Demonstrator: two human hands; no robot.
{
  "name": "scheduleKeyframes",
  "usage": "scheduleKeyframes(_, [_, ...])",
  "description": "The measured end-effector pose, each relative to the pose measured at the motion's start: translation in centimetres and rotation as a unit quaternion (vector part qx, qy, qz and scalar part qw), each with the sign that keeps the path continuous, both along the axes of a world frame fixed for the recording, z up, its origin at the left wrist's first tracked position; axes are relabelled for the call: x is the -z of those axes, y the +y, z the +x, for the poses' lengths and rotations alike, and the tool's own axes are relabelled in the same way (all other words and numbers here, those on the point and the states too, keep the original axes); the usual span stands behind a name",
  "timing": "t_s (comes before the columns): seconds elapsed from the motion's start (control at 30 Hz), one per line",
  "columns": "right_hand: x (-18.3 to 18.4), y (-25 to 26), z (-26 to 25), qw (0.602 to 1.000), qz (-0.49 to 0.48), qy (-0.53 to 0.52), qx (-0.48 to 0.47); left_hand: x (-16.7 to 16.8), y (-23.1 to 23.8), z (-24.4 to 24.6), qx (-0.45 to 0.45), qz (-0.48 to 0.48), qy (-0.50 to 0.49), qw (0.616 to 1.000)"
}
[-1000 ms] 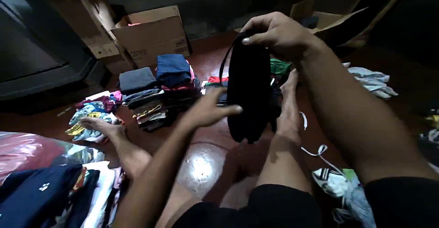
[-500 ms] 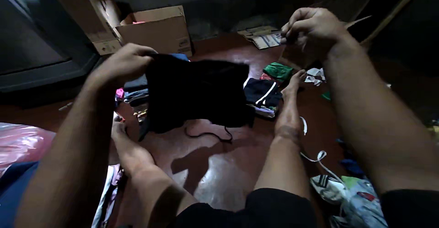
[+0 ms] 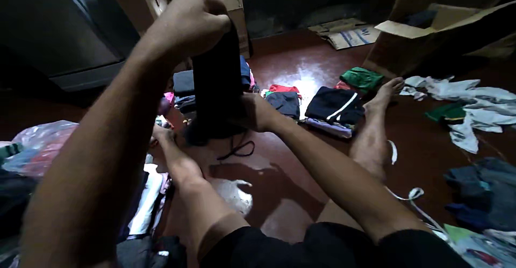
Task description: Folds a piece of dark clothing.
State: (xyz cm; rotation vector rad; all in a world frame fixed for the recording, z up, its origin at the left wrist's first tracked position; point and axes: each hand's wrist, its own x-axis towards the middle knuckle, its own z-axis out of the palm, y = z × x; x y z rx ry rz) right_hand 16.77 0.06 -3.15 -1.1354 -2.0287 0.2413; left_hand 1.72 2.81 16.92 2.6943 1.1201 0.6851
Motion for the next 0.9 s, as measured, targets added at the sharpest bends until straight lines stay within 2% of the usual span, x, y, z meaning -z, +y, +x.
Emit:
scheduleKeyframes(0.07, [0.1,0.1,1.8,0.997,-0.059,-0.044,-0.011,-0.3,1.2,-2.2,-0.003,0.019,0.007,1.000])
scheduleKeyframes(0.1, [-0.2,-0.1,3.4,0.998,-0.041,-0.036,-0.036,-0.3,1.7,-3.5,-0.001,0.021,0.018,1.000])
scheduleKeyframes(0.2, [-1.9,-0.7,8.4,0.997,-0.001,0.033,-0.070,0.7,2.3,-6.6,0.038,-0.031,0.035,0.998])
scheduleKeyframes(0.27, [-4.3,-1.8,10.7,0.991,-0.021,0.098,-0.088,2.1,2.7,-7.8,0.091,-0.084,0.020,0.992])
scheduleKeyframes(0.33, [-6.9,-3.0,12.1,0.989,-0.014,0.117,-0.090,3.1,3.1,-8.3,0.131,-0.101,0.009,0.986])
scheduleKeyframes(0.5, [-11.7,-4.7,14.5,0.998,0.009,0.048,-0.049,3.4,3.2,-8.1,0.129,-0.093,-0.048,0.986])
scheduleKeyframes(0.63, [-14.1,-5.2,16.3,0.999,-0.003,-0.035,0.041,3.1,4.2,-8.5,0.163,-0.082,-0.070,0.981])
scheduleKeyframes(0.7, [-14.8,-5.2,17.0,0.995,-0.023,-0.059,0.079,2.9,4.0,-8.4,0.146,-0.087,-0.078,0.982])
scheduleKeyframes(0.8, [-14.7,-4.8,17.9,0.989,-0.072,-0.031,0.129,2.6,4.4,-8.0,0.097,-0.010,0.020,0.995])
scheduleKeyframes(0.9, [-13.0,-3.5,18.9,0.981,-0.133,0.021,0.137,3.6,5.7,-7.4,0.053,-0.020,0.076,0.995])
